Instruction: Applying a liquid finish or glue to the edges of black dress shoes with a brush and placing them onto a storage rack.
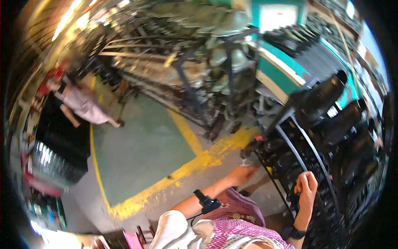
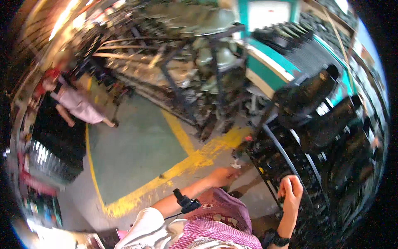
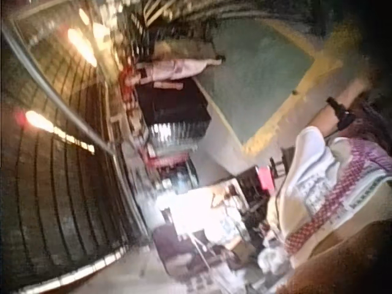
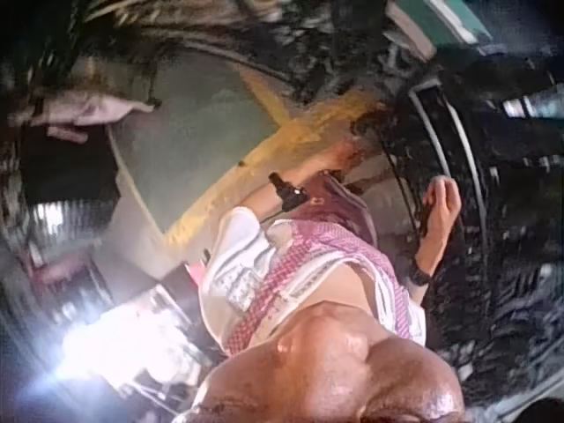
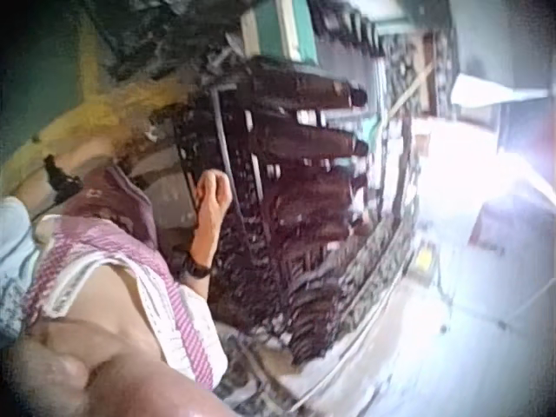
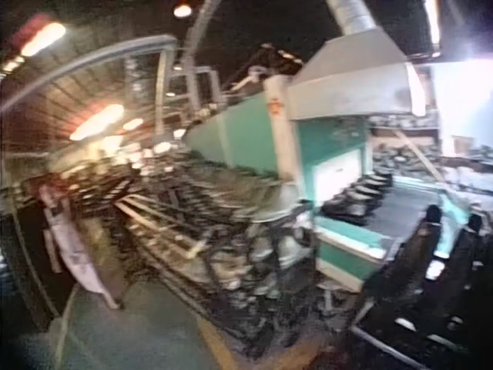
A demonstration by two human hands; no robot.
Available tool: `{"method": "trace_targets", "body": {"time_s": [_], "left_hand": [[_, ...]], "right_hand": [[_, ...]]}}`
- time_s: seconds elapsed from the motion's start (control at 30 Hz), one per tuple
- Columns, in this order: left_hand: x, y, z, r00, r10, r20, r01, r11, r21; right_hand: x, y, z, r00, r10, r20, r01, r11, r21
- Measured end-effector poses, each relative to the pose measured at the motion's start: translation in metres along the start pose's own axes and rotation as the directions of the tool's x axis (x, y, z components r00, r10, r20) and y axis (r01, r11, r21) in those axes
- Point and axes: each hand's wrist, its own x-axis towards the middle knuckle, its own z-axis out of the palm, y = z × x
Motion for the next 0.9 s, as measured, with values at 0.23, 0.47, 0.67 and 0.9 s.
{"method": "trace_targets", "body": {"time_s": [0.23,0.47,0.67,0.9], "left_hand": [[-0.056,-0.018,0.032,0.988,-0.117,-0.101,0.120,0.992,0.025],[-0.087,-0.057,0.031,0.937,-0.349,0.030,0.349,0.925,-0.151],[-0.082,-0.053,0.006,0.957,-0.247,0.152,0.253,0.967,-0.017],[-0.097,-0.083,-0.021,0.986,-0.083,0.145,0.093,0.994,-0.062]], "right_hand": [[0.011,0.026,0.010,0.979,0.077,-0.189,-0.021,0.959,0.282],[0.061,-0.008,0.008,0.962,0.216,-0.168,0.006,0.599,0.801],[0.089,-0.043,0.015,0.908,0.329,-0.259,0.088,0.455,0.886],[0.099,-0.046,0.028,0.878,0.331,-0.345,0.156,0.482,0.862]]}}
